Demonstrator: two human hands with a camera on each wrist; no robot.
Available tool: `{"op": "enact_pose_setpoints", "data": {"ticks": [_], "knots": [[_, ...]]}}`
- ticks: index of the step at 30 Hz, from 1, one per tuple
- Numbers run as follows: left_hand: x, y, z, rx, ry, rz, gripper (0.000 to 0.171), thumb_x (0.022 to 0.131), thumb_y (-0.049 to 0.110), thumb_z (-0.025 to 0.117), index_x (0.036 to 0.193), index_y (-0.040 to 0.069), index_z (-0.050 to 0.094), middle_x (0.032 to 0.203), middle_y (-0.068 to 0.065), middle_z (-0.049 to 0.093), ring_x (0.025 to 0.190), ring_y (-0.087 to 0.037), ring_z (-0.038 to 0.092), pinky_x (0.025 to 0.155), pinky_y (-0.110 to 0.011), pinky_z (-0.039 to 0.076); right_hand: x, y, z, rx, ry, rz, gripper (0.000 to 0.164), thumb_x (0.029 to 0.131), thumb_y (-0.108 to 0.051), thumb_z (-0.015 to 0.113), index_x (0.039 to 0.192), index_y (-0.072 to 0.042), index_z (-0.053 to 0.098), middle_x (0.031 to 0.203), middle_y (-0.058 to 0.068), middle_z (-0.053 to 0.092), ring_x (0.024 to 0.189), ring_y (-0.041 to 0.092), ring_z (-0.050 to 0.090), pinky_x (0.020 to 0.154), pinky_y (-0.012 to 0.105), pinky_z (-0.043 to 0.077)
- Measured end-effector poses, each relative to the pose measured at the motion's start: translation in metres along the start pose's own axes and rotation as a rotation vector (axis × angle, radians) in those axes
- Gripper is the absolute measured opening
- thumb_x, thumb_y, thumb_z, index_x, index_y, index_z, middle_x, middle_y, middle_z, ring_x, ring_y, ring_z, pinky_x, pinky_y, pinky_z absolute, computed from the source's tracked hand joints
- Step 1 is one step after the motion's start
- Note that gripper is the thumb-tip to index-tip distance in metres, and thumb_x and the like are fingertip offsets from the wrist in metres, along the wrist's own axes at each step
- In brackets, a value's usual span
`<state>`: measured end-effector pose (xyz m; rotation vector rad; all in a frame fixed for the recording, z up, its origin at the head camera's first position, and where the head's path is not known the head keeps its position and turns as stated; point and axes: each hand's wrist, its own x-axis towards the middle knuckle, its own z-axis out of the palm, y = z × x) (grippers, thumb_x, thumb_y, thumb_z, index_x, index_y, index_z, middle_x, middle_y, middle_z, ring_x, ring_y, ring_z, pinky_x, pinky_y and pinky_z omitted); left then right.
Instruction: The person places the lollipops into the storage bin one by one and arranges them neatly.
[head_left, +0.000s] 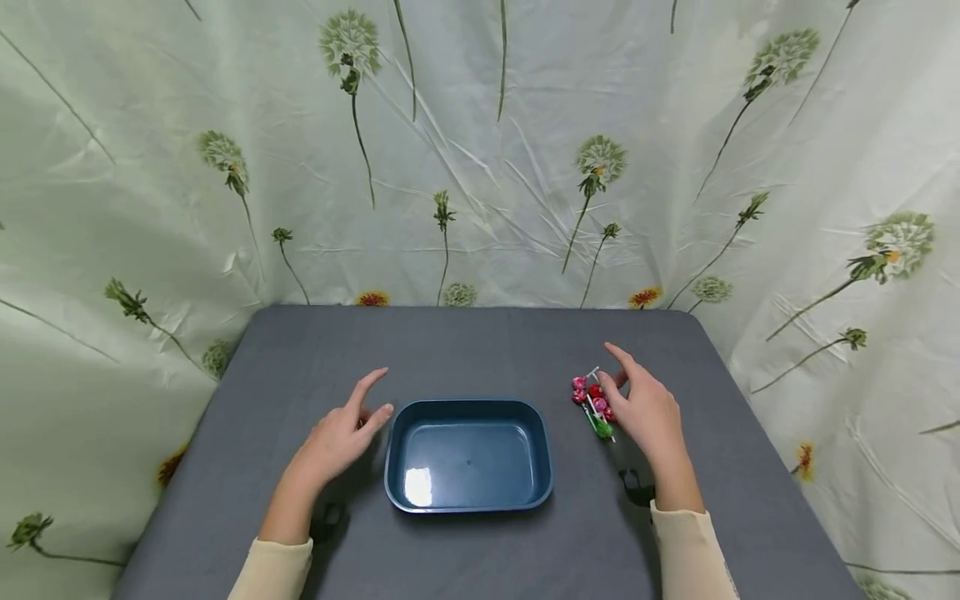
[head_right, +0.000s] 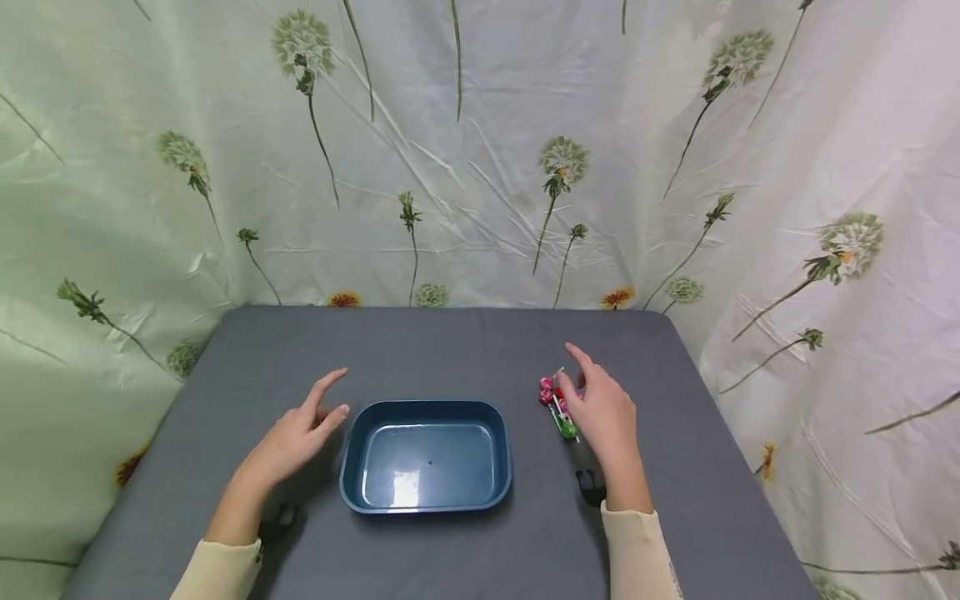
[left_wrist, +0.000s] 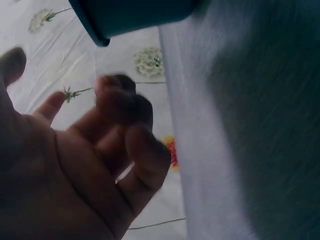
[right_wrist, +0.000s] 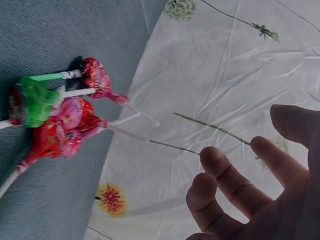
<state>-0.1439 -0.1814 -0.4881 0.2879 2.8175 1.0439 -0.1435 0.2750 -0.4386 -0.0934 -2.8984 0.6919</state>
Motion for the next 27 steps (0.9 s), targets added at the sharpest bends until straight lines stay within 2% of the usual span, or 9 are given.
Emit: {"op": "enact_pose_setpoints", "data": {"ticks": [3,7,11,18,22,27], "knots": [[-0.004,-0.003,0.005,-0.127,-0.066,0.009,0.065,0.108,0.049,0.057,0.163,0.035,0.026,0.074,-0.003,0.064,0.063,-0.014,0.052,0.063,-0.032,0.041,-0.004,0.004,0.003,0.014,0.003,0.01,0.053,0.107,-0.037,0.059,0.158,-0.026,0.048,0.105,0.004,0.071,0.06,0.018,0.049,0.053,0.035,0.035],[-0.006,-0.006,0.014,-0.297,-0.134,0.009,0.063,0.108,0.041,0.06,0.161,0.031,0.028,0.067,-0.002,0.054,0.056,-0.014,0.049,0.058,-0.03,0.043,-0.01,0.011,0.007,0.021,-0.023,0.039,0.051,0.106,-0.034,0.062,0.155,-0.024,0.051,0.104,0.005,0.071,0.062,0.017,0.051,0.055,0.035,0.036],[-0.007,-0.009,0.023,-0.428,-0.171,0.0,0.059,0.108,0.03,0.061,0.158,0.024,0.03,0.067,-0.001,0.051,0.052,-0.012,0.047,0.055,-0.028,0.043,-0.017,0.017,0.01,0.027,-0.048,0.069,0.047,0.105,-0.032,0.063,0.151,-0.022,0.055,0.105,0.006,0.072,0.067,0.015,0.055,0.058,0.034,0.037],[-0.007,-0.016,0.03,-0.497,-0.162,0.005,0.053,0.107,0.019,0.06,0.152,0.02,0.034,0.066,0.0,0.047,0.05,-0.009,0.042,0.051,-0.026,0.038,-0.022,0.022,0.018,0.038,-0.086,0.11,0.042,0.103,-0.03,0.067,0.144,-0.019,0.061,0.103,0.004,0.069,0.074,0.016,0.061,0.061,0.033,0.038],[-0.006,-0.02,0.037,-0.533,-0.138,0.019,0.05,0.106,0.016,0.061,0.15,0.019,0.037,0.065,0.001,0.046,0.048,-0.008,0.04,0.049,-0.026,0.037,-0.027,0.029,0.028,0.049,-0.125,0.152,0.041,0.102,-0.03,0.068,0.141,-0.017,0.062,0.1,0.004,0.067,0.07,0.017,0.056,0.061,0.033,0.038],[-0.003,-0.021,0.043,-0.544,-0.138,-0.022,0.046,0.106,0.013,0.059,0.146,0.022,0.04,0.064,0.002,0.047,0.047,-0.009,0.041,0.049,-0.026,0.039,-0.033,0.038,0.042,0.06,-0.157,0.199,0.037,0.1,-0.028,0.07,0.134,-0.015,0.063,0.094,0.003,0.06,0.067,0.017,0.047,0.061,0.033,0.034]]}}
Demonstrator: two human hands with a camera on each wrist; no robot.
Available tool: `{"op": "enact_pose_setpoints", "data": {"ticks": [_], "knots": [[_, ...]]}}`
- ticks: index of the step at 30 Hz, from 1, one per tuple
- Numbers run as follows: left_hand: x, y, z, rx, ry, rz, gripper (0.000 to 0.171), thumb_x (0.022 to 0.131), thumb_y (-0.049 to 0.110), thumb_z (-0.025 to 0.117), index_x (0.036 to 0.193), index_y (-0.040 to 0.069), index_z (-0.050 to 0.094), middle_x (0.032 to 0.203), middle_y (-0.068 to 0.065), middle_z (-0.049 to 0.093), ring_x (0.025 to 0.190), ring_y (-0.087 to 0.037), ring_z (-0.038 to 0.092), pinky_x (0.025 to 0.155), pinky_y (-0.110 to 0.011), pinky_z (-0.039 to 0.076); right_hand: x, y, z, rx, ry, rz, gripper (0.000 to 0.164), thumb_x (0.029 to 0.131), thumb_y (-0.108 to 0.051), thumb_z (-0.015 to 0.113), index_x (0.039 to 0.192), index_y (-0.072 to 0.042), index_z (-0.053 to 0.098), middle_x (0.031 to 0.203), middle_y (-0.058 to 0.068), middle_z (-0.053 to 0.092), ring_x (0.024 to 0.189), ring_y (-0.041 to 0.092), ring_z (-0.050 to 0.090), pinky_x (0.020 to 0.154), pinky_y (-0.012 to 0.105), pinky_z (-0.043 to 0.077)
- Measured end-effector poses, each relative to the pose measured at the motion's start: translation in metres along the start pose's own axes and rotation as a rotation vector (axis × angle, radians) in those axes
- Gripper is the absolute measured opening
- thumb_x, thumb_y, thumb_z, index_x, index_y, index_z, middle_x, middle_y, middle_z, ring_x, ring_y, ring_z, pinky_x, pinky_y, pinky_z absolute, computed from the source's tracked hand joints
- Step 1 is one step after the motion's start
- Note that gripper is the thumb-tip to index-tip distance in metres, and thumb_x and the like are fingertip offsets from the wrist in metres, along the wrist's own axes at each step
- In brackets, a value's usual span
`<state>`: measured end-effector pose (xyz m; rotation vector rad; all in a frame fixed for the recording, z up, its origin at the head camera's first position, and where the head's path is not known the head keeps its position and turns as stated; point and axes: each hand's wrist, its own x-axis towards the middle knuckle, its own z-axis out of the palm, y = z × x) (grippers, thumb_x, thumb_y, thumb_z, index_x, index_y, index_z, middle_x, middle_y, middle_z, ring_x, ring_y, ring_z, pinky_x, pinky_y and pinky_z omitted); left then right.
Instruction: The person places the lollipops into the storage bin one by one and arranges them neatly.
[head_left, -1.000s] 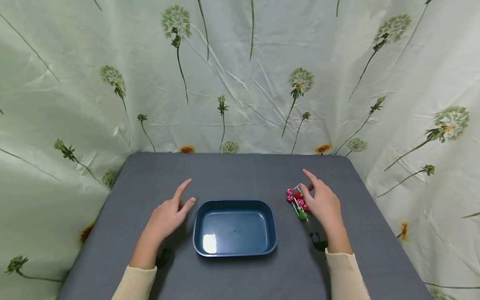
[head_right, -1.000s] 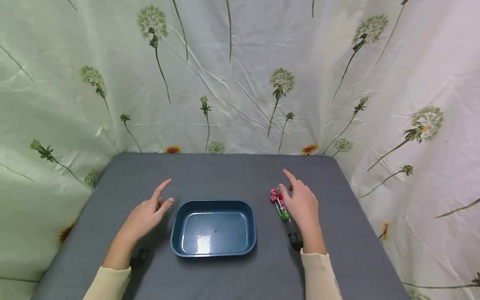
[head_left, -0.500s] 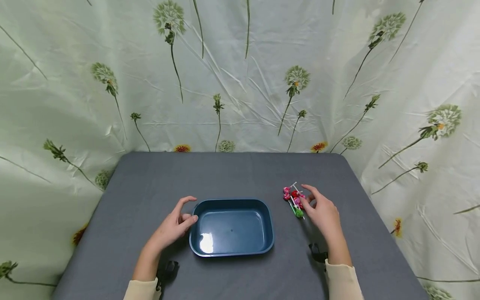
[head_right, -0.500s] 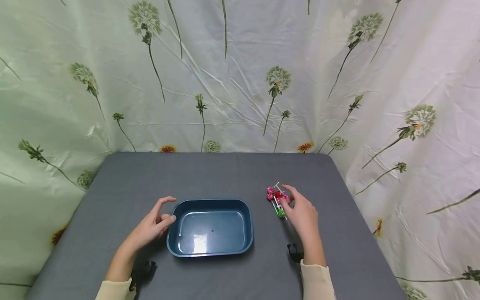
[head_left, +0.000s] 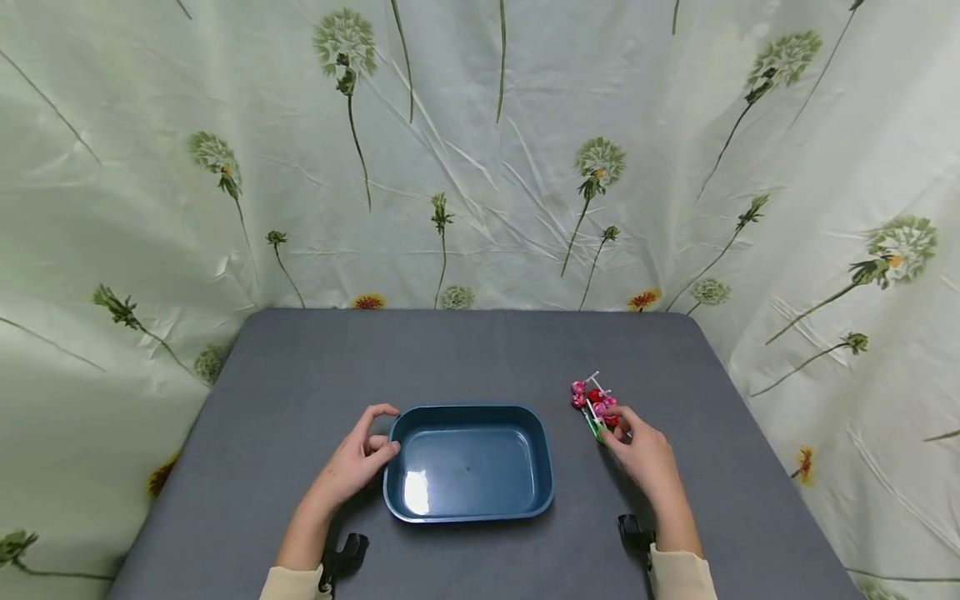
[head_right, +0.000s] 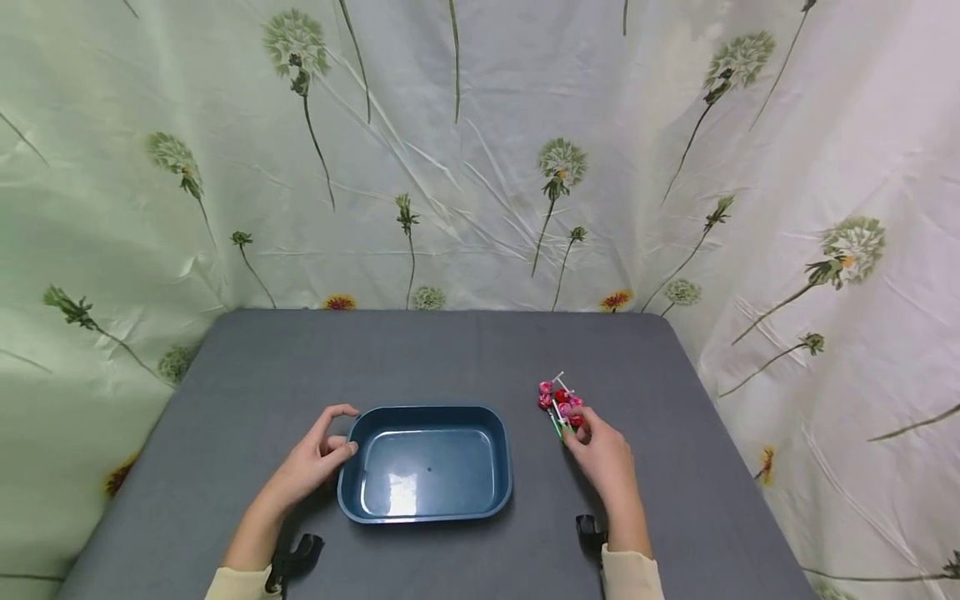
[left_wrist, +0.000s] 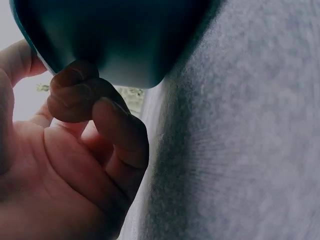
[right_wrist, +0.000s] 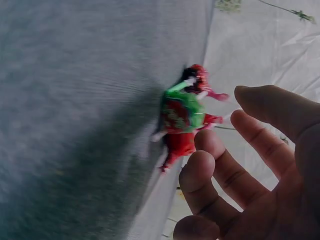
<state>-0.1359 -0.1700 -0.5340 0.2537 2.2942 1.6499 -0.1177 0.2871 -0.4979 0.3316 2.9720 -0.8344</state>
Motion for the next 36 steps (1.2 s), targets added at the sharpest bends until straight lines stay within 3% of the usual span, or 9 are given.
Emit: {"op": "enact_pose_setpoints", "data": {"ticks": [8,19,31,36], "knots": [[0.001,0.002,0.005,-0.003,0.046,-0.055,0.044,0.104,0.012,0.059,0.144,0.023,0.044,0.063,0.002,0.046,0.048,-0.012,0.042,0.051,-0.028,0.041,0.0,0.006,0.007,-0.015,0.0,0.02,0.033,0.099,-0.025,0.072,0.129,-0.015,0.064,0.093,0.003,0.056,0.069,0.019,0.044,0.062,0.034,0.031],[0.005,0.003,0.013,-0.043,0.049,-0.078,0.037,0.104,0.012,0.058,0.138,0.023,0.05,0.065,0.001,0.047,0.053,-0.014,0.044,0.052,-0.029,0.042,0.0,0.012,0.014,-0.029,-0.022,0.036,0.029,0.096,-0.021,0.075,0.123,-0.015,0.066,0.09,0.003,0.058,0.072,0.019,0.047,0.066,0.035,0.031],[0.006,0.002,0.017,-0.01,-0.013,0.03,0.04,0.104,0.015,0.064,0.14,0.016,0.048,0.066,0.003,0.046,0.051,-0.009,0.045,0.052,-0.027,0.042,0.001,0.008,0.015,-0.045,-0.017,0.041,0.029,0.095,-0.019,0.078,0.121,-0.014,0.066,0.09,0.004,0.058,0.073,0.02,0.048,0.066,0.035,0.032],[0.007,0.003,0.021,0.001,-0.032,0.04,0.042,0.103,0.016,0.066,0.141,0.017,0.048,0.067,0.003,0.047,0.051,-0.008,0.046,0.052,-0.026,0.043,0.001,0.005,0.018,-0.066,-0.006,0.033,0.03,0.093,-0.021,0.08,0.12,-0.016,0.066,0.09,0.003,0.058,0.074,0.02,0.048,0.066,0.035,0.032]]}}
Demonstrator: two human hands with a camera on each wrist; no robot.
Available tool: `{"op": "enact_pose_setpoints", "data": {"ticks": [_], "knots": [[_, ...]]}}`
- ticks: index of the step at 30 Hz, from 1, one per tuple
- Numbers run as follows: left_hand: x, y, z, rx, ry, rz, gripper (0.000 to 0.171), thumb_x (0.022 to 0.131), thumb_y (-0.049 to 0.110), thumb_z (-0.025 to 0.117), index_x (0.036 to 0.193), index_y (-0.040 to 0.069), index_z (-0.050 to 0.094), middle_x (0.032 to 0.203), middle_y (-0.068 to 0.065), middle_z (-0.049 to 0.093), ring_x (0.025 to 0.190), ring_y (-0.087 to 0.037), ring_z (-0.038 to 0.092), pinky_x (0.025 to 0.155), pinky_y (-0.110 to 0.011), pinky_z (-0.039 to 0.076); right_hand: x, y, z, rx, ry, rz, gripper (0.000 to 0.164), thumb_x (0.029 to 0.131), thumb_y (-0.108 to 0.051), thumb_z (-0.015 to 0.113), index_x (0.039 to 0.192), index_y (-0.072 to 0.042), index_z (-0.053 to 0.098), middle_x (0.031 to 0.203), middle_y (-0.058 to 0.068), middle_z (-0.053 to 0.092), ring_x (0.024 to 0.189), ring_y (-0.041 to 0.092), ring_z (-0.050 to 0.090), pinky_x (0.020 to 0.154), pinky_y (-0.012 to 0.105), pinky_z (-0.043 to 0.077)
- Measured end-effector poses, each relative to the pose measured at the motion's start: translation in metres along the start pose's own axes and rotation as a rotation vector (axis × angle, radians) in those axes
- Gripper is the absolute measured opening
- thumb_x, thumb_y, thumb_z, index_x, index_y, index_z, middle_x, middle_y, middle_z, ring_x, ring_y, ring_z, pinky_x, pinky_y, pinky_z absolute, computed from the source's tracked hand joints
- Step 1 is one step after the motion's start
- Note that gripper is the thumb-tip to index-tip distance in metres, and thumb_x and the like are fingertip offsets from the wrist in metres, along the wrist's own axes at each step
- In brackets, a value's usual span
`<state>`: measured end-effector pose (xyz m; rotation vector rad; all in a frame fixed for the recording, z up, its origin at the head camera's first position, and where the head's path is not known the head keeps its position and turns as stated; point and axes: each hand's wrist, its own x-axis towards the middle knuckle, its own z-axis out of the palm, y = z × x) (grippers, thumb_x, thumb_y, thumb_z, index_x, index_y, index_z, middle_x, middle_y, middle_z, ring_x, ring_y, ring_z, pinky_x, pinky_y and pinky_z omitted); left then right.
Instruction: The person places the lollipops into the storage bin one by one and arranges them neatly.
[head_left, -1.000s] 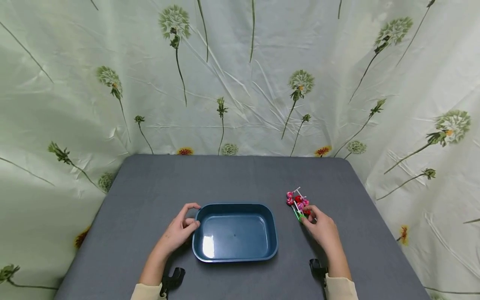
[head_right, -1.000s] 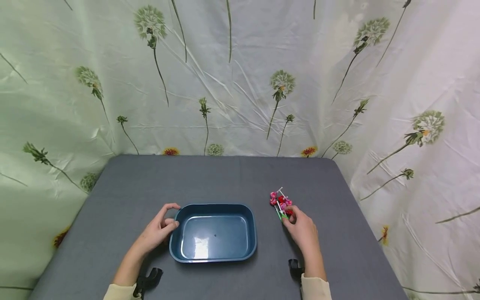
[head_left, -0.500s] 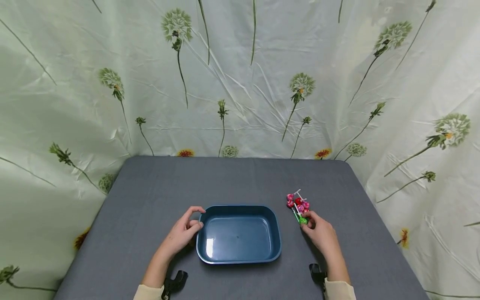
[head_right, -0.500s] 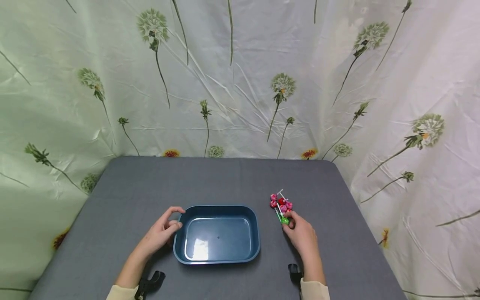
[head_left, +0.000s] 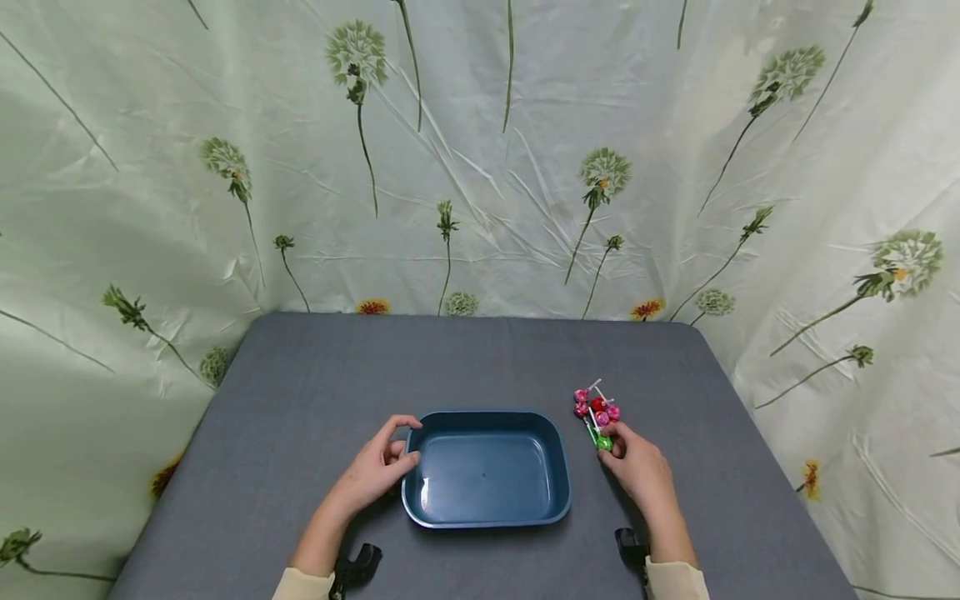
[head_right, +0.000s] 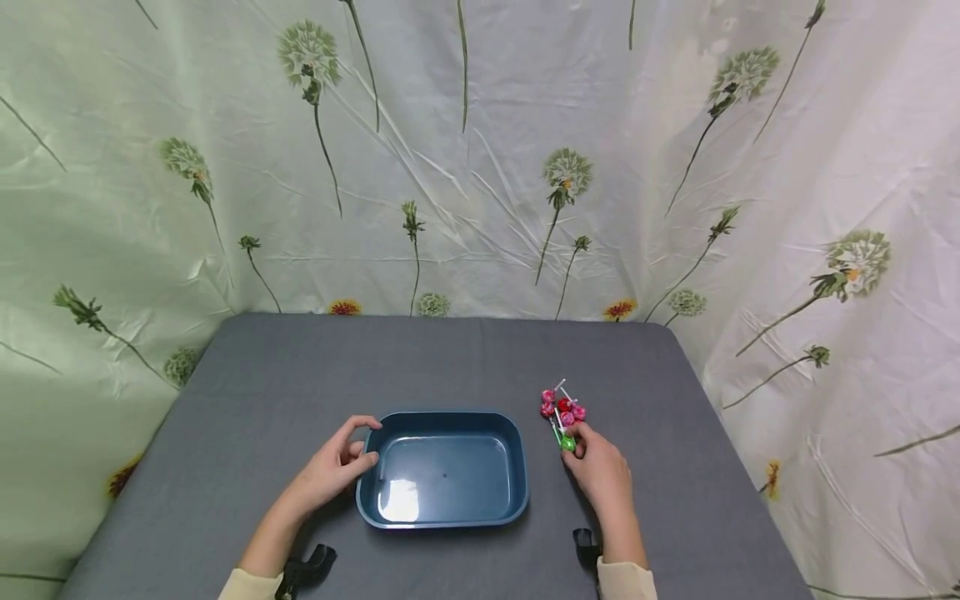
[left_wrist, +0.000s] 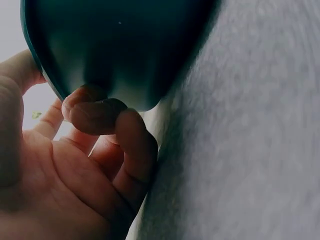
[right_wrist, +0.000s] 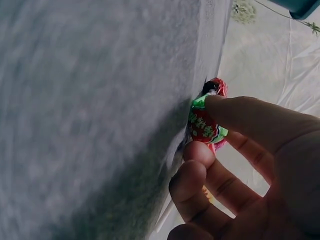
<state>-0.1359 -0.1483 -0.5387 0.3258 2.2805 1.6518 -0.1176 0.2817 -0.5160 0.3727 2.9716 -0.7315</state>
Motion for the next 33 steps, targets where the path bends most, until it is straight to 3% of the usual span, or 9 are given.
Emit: {"op": "enact_pose_setpoints", "data": {"ticks": [24,33], "knots": [[0.0039,-0.0039,0.0047,-0.027,-0.031,0.017,0.041,0.105,0.018,0.063,0.142,0.018,0.046,0.069,0.002,0.048,0.051,-0.007,0.045,0.052,-0.026,0.042,-0.0013,-0.0043,0.0031,-0.015,0.089,0.048,0.027,0.091,-0.02,0.08,0.113,-0.013,0.066,0.086,0.004,0.06,0.07,0.021,0.049,0.063,0.034,0.031],[0.0029,-0.0029,0.0053,-0.02,-0.017,-0.009,0.041,0.105,0.018,0.063,0.143,0.02,0.046,0.068,0.002,0.048,0.051,-0.008,0.046,0.053,-0.025,0.042,-0.0005,-0.0012,0.0084,0.007,0.161,0.028,0.027,0.088,-0.019,0.078,0.112,-0.011,0.068,0.084,0.003,0.063,0.067,0.019,0.048,0.062,0.032,0.032]]}}
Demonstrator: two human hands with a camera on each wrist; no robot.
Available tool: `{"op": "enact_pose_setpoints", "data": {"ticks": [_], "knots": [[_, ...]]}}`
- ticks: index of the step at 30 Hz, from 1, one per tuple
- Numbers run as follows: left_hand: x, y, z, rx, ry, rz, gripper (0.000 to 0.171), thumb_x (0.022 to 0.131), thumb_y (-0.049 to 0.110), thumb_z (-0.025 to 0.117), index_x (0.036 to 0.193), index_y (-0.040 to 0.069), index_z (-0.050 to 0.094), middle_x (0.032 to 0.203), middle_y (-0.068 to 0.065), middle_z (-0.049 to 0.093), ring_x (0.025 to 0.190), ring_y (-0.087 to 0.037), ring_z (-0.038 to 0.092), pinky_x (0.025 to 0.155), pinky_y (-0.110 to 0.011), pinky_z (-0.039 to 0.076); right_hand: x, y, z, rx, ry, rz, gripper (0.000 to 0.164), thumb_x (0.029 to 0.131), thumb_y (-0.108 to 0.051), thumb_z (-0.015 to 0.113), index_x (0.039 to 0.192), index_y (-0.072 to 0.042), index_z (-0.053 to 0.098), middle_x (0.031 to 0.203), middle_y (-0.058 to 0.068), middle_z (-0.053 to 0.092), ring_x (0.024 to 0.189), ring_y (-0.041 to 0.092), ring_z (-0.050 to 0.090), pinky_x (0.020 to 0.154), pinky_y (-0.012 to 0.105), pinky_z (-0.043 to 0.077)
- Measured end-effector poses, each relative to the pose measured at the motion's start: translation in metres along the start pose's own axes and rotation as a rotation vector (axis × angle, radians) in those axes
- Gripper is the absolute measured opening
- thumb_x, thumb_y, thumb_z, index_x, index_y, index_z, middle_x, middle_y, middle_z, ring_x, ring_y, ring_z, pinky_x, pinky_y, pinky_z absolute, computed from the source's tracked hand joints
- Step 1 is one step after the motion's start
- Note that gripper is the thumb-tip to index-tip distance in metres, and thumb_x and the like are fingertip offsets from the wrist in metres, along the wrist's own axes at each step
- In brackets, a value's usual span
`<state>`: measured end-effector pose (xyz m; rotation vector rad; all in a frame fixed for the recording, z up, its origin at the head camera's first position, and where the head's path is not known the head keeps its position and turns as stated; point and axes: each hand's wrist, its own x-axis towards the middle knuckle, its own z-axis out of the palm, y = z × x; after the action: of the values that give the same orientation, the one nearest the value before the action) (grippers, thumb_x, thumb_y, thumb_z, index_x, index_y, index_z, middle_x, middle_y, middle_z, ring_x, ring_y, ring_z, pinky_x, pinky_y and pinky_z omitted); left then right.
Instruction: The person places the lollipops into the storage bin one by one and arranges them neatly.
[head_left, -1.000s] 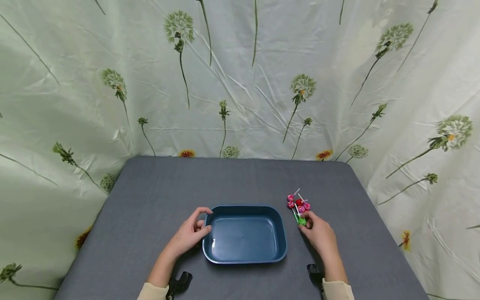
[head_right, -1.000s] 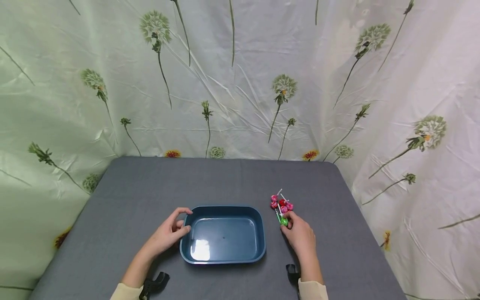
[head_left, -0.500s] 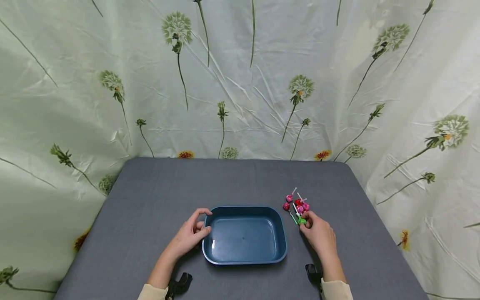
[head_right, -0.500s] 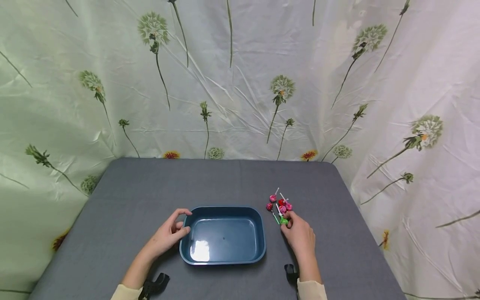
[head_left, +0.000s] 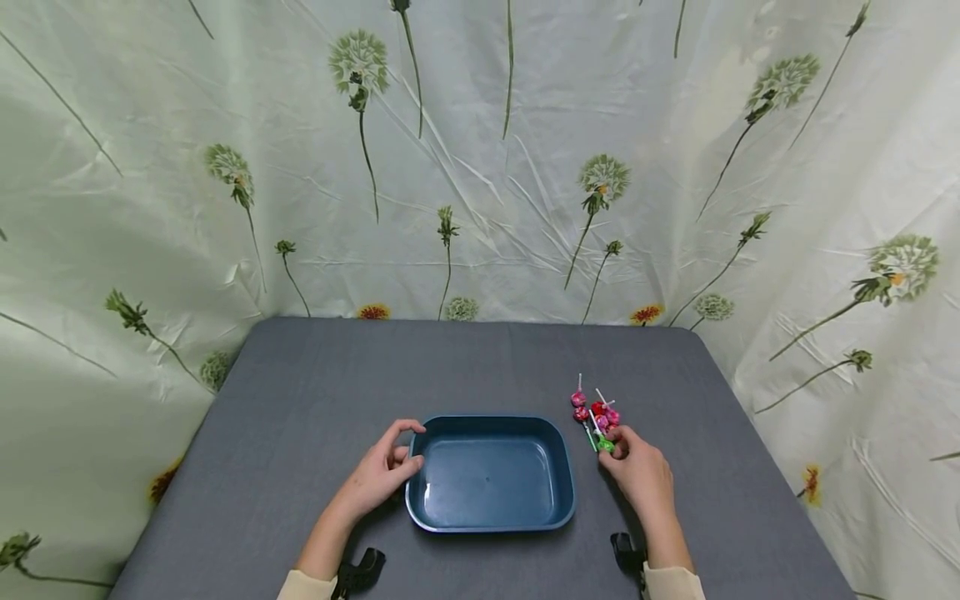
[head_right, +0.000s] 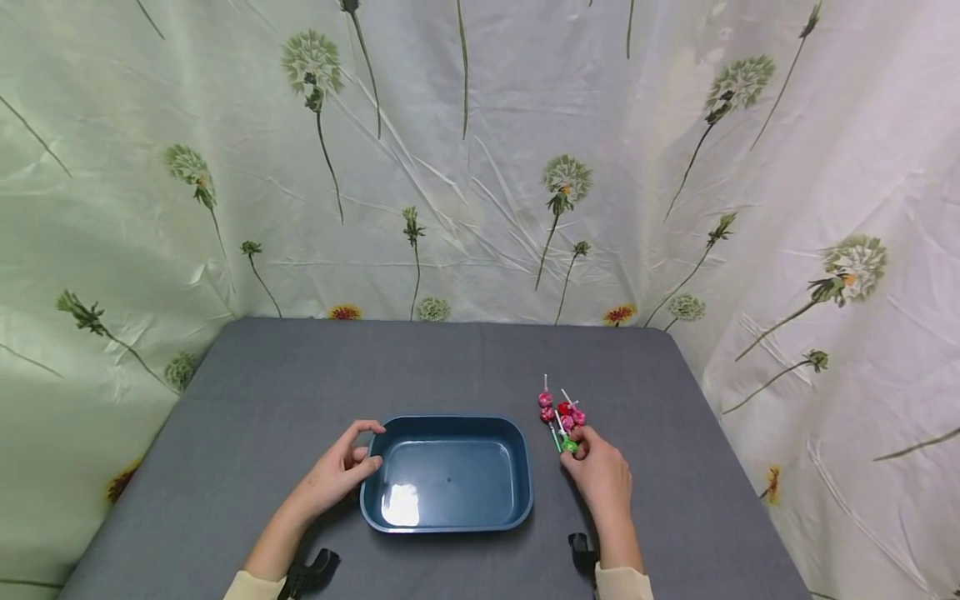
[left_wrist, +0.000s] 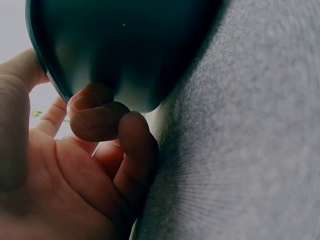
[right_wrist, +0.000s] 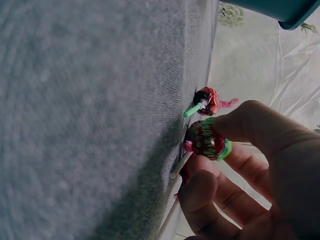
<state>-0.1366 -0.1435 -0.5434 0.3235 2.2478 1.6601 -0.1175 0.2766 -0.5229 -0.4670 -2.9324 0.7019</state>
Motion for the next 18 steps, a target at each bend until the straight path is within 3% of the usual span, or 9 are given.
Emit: {"op": "enact_pose_setpoints", "data": {"ticks": [9,18], "knots": [[-0.001,-0.002,0.0,0.01,-0.003,0.011,0.041,0.105,0.019,0.063,0.143,0.02,0.046,0.067,0.002,0.048,0.051,-0.008,0.045,0.052,-0.025,0.041,-0.002,0.0,-0.001,0.178,0.063,0.039,0.025,0.088,-0.02,0.079,0.111,-0.011,0.071,0.087,0.005,0.067,0.067,0.016,0.045,0.061,0.031,0.031],[0.0,-0.002,0.0,0.02,0.005,0.009,0.041,0.105,0.02,0.064,0.142,0.02,0.046,0.067,0.002,0.049,0.052,-0.008,0.046,0.053,-0.025,0.042,-0.007,-0.018,-0.015,0.457,0.034,0.087,0.028,0.095,-0.017,0.076,0.12,-0.009,0.068,0.104,0.015,0.069,0.063,0.011,0.057,0.057,0.025,0.047]]}}
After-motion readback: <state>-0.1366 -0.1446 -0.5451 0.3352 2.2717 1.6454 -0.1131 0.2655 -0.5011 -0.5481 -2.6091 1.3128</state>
